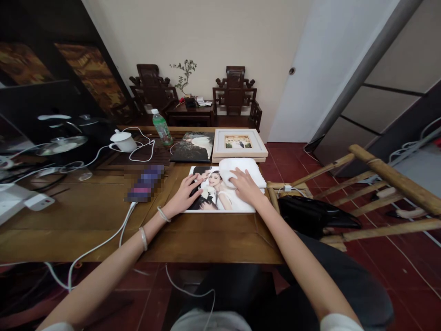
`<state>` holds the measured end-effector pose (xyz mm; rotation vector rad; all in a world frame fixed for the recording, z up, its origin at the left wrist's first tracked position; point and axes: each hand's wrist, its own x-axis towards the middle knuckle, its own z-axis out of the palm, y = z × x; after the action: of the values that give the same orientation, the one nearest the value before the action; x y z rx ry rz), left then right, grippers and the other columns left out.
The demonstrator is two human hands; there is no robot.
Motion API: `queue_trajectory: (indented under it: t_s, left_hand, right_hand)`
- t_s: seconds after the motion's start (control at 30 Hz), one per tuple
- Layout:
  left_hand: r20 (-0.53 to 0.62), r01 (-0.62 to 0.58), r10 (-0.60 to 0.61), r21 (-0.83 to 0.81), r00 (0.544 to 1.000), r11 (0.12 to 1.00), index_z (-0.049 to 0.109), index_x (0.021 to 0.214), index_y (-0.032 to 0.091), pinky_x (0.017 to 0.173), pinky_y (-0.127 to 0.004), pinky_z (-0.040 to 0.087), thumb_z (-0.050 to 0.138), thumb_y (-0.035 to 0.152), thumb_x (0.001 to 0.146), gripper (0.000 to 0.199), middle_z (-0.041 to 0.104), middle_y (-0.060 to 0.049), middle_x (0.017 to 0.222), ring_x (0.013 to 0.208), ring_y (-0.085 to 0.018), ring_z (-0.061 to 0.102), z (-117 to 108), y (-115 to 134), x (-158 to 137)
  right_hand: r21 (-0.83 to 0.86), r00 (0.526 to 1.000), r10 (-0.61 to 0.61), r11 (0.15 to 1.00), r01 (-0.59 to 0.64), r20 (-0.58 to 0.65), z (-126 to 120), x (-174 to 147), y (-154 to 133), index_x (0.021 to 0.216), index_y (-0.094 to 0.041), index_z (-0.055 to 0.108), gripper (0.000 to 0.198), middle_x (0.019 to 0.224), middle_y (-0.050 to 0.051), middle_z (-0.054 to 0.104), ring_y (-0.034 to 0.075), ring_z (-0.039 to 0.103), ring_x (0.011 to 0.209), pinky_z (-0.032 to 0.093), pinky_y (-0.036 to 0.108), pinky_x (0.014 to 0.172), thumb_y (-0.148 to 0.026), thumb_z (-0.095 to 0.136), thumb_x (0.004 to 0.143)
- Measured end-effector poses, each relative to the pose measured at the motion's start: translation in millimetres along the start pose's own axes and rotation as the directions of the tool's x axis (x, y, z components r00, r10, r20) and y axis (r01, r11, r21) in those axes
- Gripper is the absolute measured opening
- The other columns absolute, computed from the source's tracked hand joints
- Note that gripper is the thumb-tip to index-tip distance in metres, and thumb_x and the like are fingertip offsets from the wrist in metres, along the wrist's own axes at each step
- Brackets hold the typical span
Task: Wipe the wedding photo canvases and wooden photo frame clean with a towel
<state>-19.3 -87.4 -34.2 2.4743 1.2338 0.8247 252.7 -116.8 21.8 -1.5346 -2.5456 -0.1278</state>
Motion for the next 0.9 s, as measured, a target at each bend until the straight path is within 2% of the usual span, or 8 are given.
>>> queue_trajectory:
  t_s: [0.13, 0.3, 0.43, 0.5, 0.6, 0.77, 0.9]
  left_hand:
    - [-0.002, 0.005, -0.005, 0.003, 1.000, 1.000, 0.054, 0.134, 0.022, 0.114, -0.054, 0.026, 0.047, 0.036, 0.096, 0.041, 0.037, -0.013, 0.150, 0.141, -0.031, 0.026, -3, 1, -1]
    - [-0.003, -0.004, 0.004, -0.014, 1.000, 1.000, 0.051, 0.135, 0.022, 0.115, -0.052, 0.027, 0.046, 0.036, 0.096, 0.042, 0.038, -0.012, 0.149, 0.140, -0.029, 0.028, -6, 1, -5]
    - [-0.024, -0.007, 0.007, -0.031, 1.000, 0.999, 0.050, 0.135, 0.023, 0.115, -0.053, 0.026, 0.043, 0.036, 0.097, 0.041, 0.039, -0.012, 0.149, 0.141, -0.029, 0.028, -5, 1, -6]
    - [-0.034, -0.009, 0.007, -0.043, 0.999, 0.999, 0.051, 0.134, 0.021, 0.115, -0.051, 0.026, 0.042, 0.036, 0.098, 0.040, 0.040, -0.012, 0.148, 0.141, -0.028, 0.028, -5, 2, -7]
    - [-0.047, -0.001, -0.002, -0.052, 0.999, 0.999, 0.052, 0.132, 0.020, 0.116, -0.050, 0.026, 0.043, 0.035, 0.097, 0.039, 0.041, -0.013, 0.147, 0.141, -0.028, 0.029, -6, 4, -7]
    - [-0.036, 0.045, -0.048, -0.074, 0.998, 0.996, 0.052, 0.134, 0.017, 0.117, -0.046, 0.026, 0.048, 0.034, 0.094, 0.044, 0.041, -0.014, 0.147, 0.140, -0.026, 0.032, -10, 5, -4]
    - [-0.028, 0.072, -0.076, -0.117, 0.997, 0.991, 0.052, 0.134, 0.017, 0.117, -0.047, 0.026, 0.053, 0.034, 0.091, 0.047, 0.038, -0.015, 0.151, 0.142, -0.027, 0.031, -13, 3, 0]
  right_hand:
    - [0.017, 0.999, -0.038, 0.999, 0.038, -0.004, -1, -16, -11, 0.103, -0.011, 0.066, 0.047, 0.145, 0.019, 0.046, 0.035, 0.031, 0.140, 0.029, 0.060, 0.111, 0.008, 0.043, 0.067]
    - [-0.007, 0.975, -0.191, 0.981, 0.192, -0.111, -6, -81, -48, 0.082, -0.013, 0.069, 0.036, 0.142, 0.020, 0.049, 0.038, 0.032, 0.139, 0.033, 0.063, 0.108, 0.008, 0.045, 0.066]
    - [-0.006, 0.963, -0.217, 0.976, 0.219, -0.161, -9, -112, -64, 0.070, -0.017, 0.067, 0.030, 0.143, 0.015, 0.049, 0.036, 0.033, 0.139, 0.036, 0.060, 0.108, 0.005, 0.048, 0.063]
    - [-0.012, 0.958, -0.222, 0.975, 0.224, -0.182, -8, -109, -59, 0.068, -0.017, 0.066, 0.029, 0.142, 0.014, 0.052, 0.036, 0.036, 0.138, 0.037, 0.059, 0.107, 0.004, 0.048, 0.063]
    - [-0.024, 0.958, -0.208, 0.978, 0.207, -0.200, -2, -90, -39, 0.070, -0.016, 0.066, 0.029, 0.138, 0.016, 0.055, 0.036, 0.041, 0.134, 0.039, 0.059, 0.106, 0.005, 0.047, 0.063]
    - [-0.005, 0.979, -0.087, 0.996, 0.088, -0.186, 6, -40, -2, 0.085, -0.012, 0.068, 0.033, 0.133, 0.020, 0.058, 0.036, 0.047, 0.130, 0.039, 0.056, 0.107, 0.002, 0.048, 0.063]
    - [0.015, 0.991, -0.011, 1.000, 0.013, -0.136, 10, -13, 12, 0.094, -0.009, 0.067, 0.036, 0.132, 0.024, 0.057, 0.034, 0.045, 0.132, 0.036, 0.054, 0.109, 0.002, 0.047, 0.066]
